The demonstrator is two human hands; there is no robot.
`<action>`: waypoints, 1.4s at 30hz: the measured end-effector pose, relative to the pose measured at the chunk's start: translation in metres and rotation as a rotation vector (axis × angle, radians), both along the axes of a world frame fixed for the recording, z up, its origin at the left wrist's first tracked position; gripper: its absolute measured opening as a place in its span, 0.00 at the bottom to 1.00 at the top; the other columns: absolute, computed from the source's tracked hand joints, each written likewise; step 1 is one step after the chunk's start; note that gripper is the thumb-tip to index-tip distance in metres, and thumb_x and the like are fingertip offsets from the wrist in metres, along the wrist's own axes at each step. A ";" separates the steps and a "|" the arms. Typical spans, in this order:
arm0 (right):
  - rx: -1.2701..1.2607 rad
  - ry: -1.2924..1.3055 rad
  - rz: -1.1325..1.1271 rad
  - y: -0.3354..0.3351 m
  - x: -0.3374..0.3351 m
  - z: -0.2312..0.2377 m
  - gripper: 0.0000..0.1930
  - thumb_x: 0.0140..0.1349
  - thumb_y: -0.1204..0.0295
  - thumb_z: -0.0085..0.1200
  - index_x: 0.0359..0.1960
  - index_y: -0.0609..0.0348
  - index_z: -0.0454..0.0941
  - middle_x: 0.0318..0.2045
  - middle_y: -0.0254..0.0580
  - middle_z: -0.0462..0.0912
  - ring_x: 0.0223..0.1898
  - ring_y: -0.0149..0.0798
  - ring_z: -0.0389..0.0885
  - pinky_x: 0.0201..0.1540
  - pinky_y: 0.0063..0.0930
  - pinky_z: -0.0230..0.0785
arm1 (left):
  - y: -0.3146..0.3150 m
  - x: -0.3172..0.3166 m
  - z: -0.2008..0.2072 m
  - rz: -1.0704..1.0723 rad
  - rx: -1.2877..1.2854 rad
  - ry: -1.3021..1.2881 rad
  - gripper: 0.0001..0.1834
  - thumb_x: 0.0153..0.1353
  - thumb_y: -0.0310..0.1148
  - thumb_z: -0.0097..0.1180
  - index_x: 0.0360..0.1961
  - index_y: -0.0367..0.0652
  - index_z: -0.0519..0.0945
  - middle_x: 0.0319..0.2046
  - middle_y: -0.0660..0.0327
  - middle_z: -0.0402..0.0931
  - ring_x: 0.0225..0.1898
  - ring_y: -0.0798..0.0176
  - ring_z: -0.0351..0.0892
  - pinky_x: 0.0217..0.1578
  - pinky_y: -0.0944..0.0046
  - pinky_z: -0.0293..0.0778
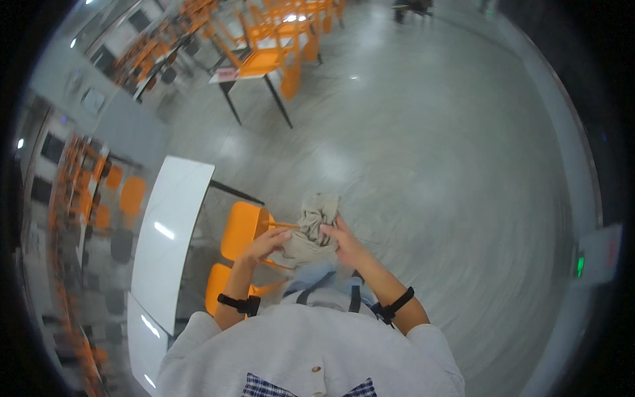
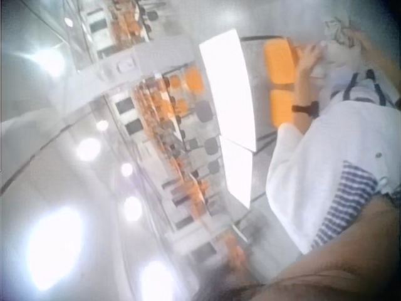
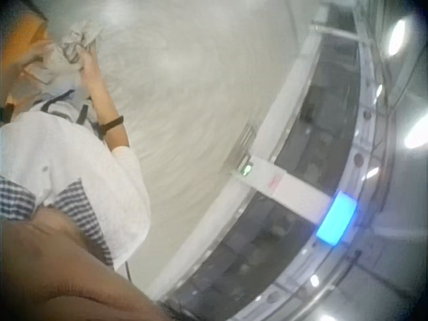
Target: The person wipes a table and several chairs with a cloth in a dining area.
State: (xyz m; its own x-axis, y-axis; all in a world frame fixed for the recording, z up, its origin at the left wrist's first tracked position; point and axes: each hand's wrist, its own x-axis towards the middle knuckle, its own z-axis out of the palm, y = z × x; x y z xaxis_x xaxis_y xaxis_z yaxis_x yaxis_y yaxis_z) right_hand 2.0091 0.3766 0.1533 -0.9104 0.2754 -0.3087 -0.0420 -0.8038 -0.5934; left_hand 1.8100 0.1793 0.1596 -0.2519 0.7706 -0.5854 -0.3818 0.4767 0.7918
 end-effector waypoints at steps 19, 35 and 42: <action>0.049 -0.564 0.662 0.219 -0.368 -0.108 0.27 0.75 0.48 0.54 0.59 0.59 0.77 0.54 0.50 0.87 0.50 0.48 0.88 0.58 0.45 0.78 | 0.156 -0.273 -0.025 0.753 0.606 -0.340 0.32 0.60 0.26 0.71 0.66 0.40 0.75 0.55 0.59 0.80 0.57 0.58 0.80 0.56 0.55 0.80; 1.174 0.380 1.577 0.177 -0.650 -0.018 0.30 0.68 0.55 0.67 0.64 0.62 0.75 0.58 0.44 0.83 0.54 0.39 0.82 0.57 0.36 0.75 | 0.177 -0.436 0.075 1.342 0.787 0.032 0.35 0.71 0.32 0.56 0.75 0.34 0.60 0.74 0.47 0.64 0.74 0.46 0.65 0.75 0.45 0.62; 0.209 0.180 1.544 0.212 -0.735 0.018 0.31 0.69 0.54 0.67 0.64 0.62 0.75 0.50 0.37 0.83 0.49 0.31 0.80 0.53 0.27 0.73 | 0.188 -0.451 0.032 1.370 0.166 -0.240 0.37 0.74 0.59 0.57 0.69 0.38 0.71 0.66 0.56 0.73 0.65 0.57 0.72 0.65 0.55 0.69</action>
